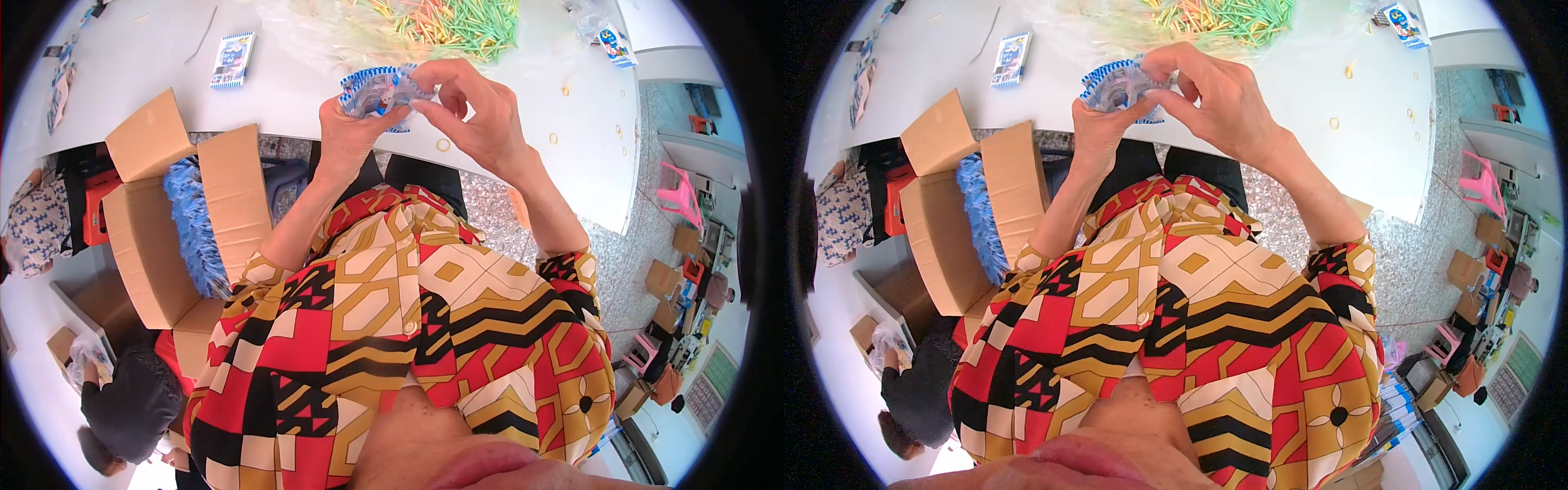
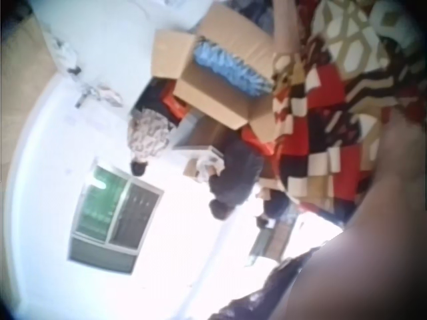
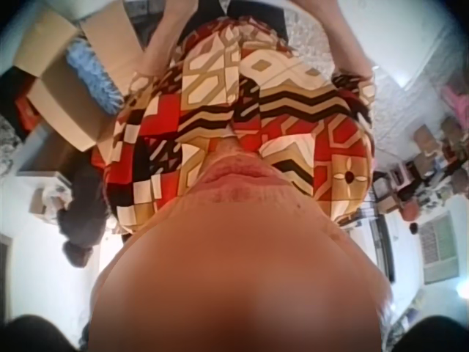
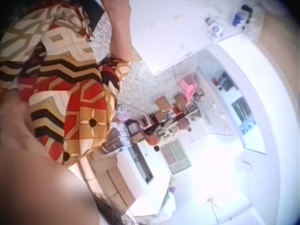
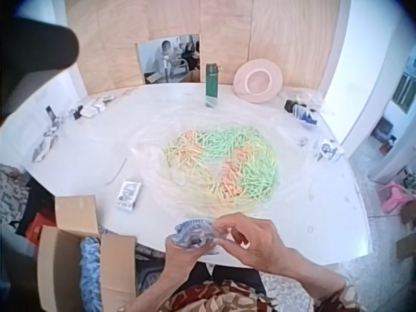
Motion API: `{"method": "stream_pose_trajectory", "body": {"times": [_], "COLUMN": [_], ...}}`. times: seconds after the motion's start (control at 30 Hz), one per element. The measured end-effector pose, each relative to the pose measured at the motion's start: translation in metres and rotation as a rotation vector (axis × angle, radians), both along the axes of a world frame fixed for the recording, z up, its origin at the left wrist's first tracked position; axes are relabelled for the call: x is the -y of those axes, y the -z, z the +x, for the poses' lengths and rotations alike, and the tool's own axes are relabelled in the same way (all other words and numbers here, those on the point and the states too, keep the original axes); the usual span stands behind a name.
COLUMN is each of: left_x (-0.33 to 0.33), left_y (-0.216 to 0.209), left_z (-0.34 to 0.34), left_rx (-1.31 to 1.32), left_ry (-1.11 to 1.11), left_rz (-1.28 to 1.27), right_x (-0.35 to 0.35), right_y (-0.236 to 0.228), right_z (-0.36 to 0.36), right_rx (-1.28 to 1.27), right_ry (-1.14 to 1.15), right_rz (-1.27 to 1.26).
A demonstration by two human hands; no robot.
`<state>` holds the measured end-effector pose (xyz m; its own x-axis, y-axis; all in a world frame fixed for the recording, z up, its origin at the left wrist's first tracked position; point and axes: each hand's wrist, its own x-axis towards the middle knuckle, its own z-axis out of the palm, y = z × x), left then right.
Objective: Sorting colored rubber bands and placing them into small plastic bags.
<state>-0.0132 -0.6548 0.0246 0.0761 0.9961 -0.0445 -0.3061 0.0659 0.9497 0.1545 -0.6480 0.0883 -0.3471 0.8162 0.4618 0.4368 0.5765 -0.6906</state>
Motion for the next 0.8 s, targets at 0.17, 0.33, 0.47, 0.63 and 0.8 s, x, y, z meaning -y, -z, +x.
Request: {"method": "stream_pose_trajectory", "body": {"times": [0.17,0.33,0.47,0.63,0.8], "left_x": [0.001,0.003,0.005,0.009,0.006], "left_y": [0.0,-0.001,0.002,0.002,-0.002], "left_z": [0.006,0.006,0.003,0.007,0.008], "left_rx": [-0.049,-0.071,-0.096,-0.102,-0.082], "left_ry": [-0.023,-0.024,-0.004,0.173,0.231], "left_rz": [0.005,0.001,-0.036,-0.046,-0.057], "right_x": [-0.003,-0.007,0.002,-0.001,-0.007], "right_y": [-0.007,0.005,-0.002,-0.004,-0.007], "right_z": [0.008,0.014,0.015,0.019,0.017], "right_rx": [0.072,0.188,0.405,0.509,0.492], "right_ry": [0.024,-0.037,-0.15,-0.11,-0.082], "right_rz": [-0.16,0.339,0.25,0.168,0.35]}}
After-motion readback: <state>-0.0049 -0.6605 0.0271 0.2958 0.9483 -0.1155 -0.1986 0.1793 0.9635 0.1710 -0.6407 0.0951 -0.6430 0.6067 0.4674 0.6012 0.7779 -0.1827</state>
